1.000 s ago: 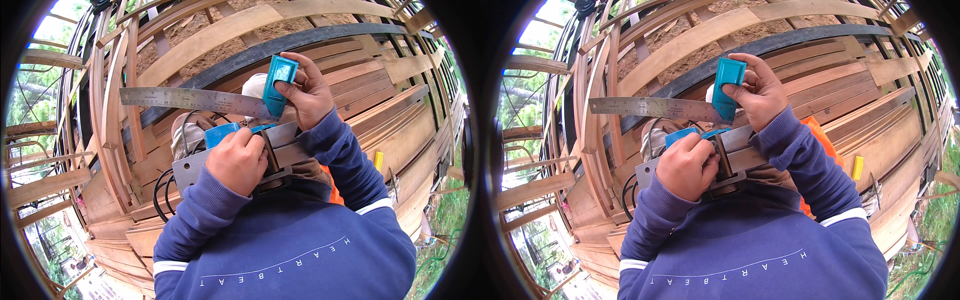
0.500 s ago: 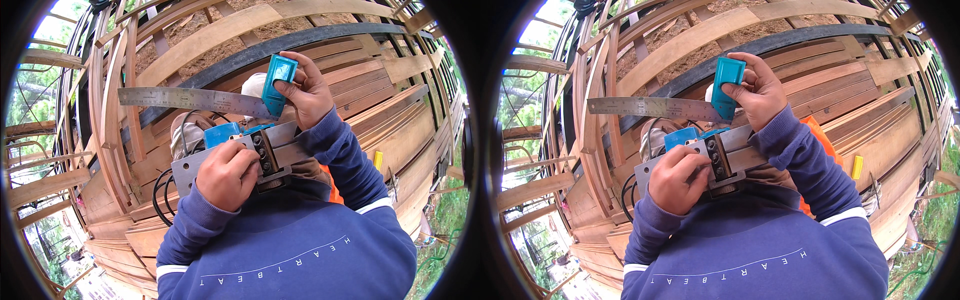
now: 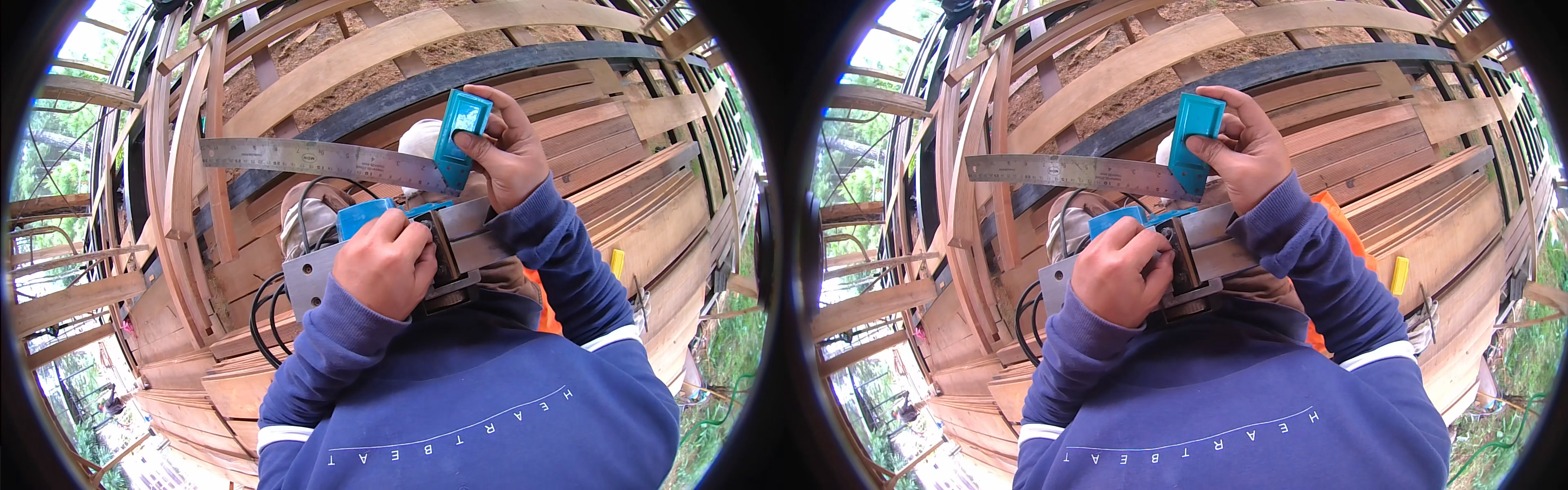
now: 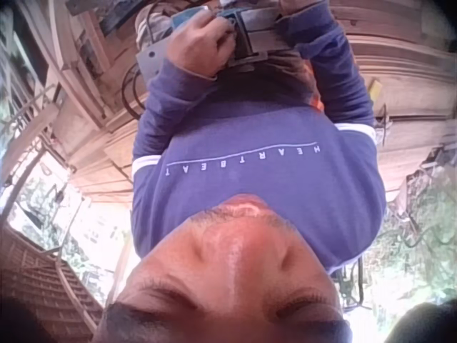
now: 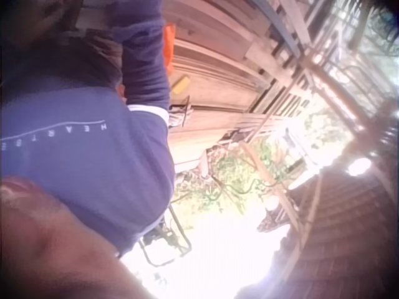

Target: The person uses a metal ruler and a square to measure and check the alignment of components on an electric planer held by hand.

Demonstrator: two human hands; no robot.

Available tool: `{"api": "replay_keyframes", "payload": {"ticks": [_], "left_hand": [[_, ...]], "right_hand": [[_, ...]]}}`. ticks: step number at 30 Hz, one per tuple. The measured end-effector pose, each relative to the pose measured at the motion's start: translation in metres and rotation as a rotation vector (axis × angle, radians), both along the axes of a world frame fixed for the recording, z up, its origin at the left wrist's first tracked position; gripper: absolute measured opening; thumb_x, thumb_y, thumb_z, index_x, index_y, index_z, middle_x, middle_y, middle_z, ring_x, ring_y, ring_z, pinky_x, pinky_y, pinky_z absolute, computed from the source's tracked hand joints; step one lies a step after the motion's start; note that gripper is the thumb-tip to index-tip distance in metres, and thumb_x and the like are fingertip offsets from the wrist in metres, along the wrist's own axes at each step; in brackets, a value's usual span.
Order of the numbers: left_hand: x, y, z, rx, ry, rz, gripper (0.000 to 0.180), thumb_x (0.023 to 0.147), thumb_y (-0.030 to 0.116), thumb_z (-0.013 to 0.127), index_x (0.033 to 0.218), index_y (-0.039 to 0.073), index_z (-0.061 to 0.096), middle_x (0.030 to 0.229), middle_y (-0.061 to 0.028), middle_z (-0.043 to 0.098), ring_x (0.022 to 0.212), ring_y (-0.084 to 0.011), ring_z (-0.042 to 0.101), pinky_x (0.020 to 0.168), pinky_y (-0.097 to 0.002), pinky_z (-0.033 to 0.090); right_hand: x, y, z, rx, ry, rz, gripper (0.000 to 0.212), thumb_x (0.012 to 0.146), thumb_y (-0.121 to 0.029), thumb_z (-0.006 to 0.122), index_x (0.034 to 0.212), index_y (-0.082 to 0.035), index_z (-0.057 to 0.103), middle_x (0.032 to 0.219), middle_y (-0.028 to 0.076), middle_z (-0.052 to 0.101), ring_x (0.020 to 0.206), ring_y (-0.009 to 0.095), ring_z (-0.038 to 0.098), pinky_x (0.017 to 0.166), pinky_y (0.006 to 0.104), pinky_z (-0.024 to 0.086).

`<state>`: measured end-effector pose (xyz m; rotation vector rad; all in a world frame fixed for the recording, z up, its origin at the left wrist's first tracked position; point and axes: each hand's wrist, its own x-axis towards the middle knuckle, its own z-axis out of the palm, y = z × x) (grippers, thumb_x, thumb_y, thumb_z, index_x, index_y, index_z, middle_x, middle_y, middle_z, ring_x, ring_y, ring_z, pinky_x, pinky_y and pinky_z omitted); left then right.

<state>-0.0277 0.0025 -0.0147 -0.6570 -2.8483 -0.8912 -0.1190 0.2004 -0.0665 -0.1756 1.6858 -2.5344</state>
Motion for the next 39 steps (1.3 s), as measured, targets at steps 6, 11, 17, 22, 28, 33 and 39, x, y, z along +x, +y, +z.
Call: {"api": "replay_keyframes", "payload": {"ticks": [6,11,17,22,28,33,39], "left_hand": [[0.007,-0.004,0.006,0.118,-0.046,0.01,0.014,0.077,0.003,0.072,0.092,0.005,0.072,0.085,-0.0115,0.063,0.073,-0.0309,0.064,0.069,-0.04,0.054],[0.022,-0.012,0.011,0.11,-0.006,-0.135,0.02,0.074,0.001,0.074,0.093,0.006,0.074,0.089,-0.0091,0.066,0.08,-0.0283,0.064,0.073,-0.0386,0.053],[0.029,-0.01,0.009,0.098,0.054,-0.102,0.02,0.074,0.003,0.077,0.094,0.007,0.075,0.09,-0.0081,0.065,0.08,-0.0278,0.062,0.073,-0.0378,0.052],[0.02,0.0,0.007,0.085,-0.012,-0.049,0.014,0.075,0.005,0.077,0.088,0.008,0.074,0.085,-0.0075,0.063,0.08,-0.0281,0.063,0.072,-0.0388,0.053],[0.014,0.002,0.008,0.05,-0.039,-0.064,0.011,0.075,0.007,0.077,0.082,0.007,0.07,0.083,-0.0082,0.062,0.08,-0.0297,0.063,0.072,-0.0404,0.053],[0.013,0.004,0.009,0.021,-0.042,-0.06,0.01,0.075,0.008,0.077,0.082,0.007,0.07,0.083,-0.0087,0.061,0.08,-0.0302,0.064,0.072,-0.0406,0.054],[0.015,0.003,0.007,0.036,-0.039,-0.053,0.01,0.076,0.008,0.077,0.081,0.006,0.069,0.082,-0.0092,0.061,0.078,-0.0301,0.063,0.072,-0.0406,0.053]], "right_hand": [[0.0,-0.001,0.0,0.009,0.001,-0.002,0.058,0.093,0.002,0.073,0.146,-0.008,0.05,0.119,0.01,0.07,0.108,0.017,0.068,0.091,0.0319,0.059],[0.0,0.0,-0.001,0.019,0.014,-0.007,0.057,0.094,0.002,0.072,0.146,-0.007,0.05,0.119,0.01,0.07,0.107,0.017,0.068,0.092,0.0315,0.059],[-0.001,-0.003,0.001,-0.007,-0.014,0.004,0.057,0.094,0.003,0.072,0.146,-0.008,0.05,0.119,0.01,0.07,0.106,0.017,0.068,0.09,0.0317,0.06],[-0.003,-0.001,-0.001,0.025,0.002,-0.008,0.057,0.094,0.003,0.072,0.146,-0.008,0.051,0.119,0.01,0.07,0.106,0.017,0.068,0.088,0.0314,0.06],[-0.001,-0.001,0.002,0.022,-0.019,-0.013,0.057,0.094,0.003,0.072,0.145,-0.008,0.051,0.118,0.009,0.07,0.105,0.016,0.068,0.088,0.0314,0.06],[-0.002,-0.002,0.0,0.026,-0.007,-0.017,0.057,0.094,0.003,0.072,0.145,-0.008,0.051,0.118,0.009,0.07,0.105,0.016,0.068,0.088,0.0311,0.06],[-0.002,-0.003,0.001,0.008,-0.016,-0.029,0.055,0.094,0.004,0.071,0.144,-0.01,0.052,0.11,0.01,0.073,0.102,0.017,0.07,0.089,0.0317,0.06]]}}
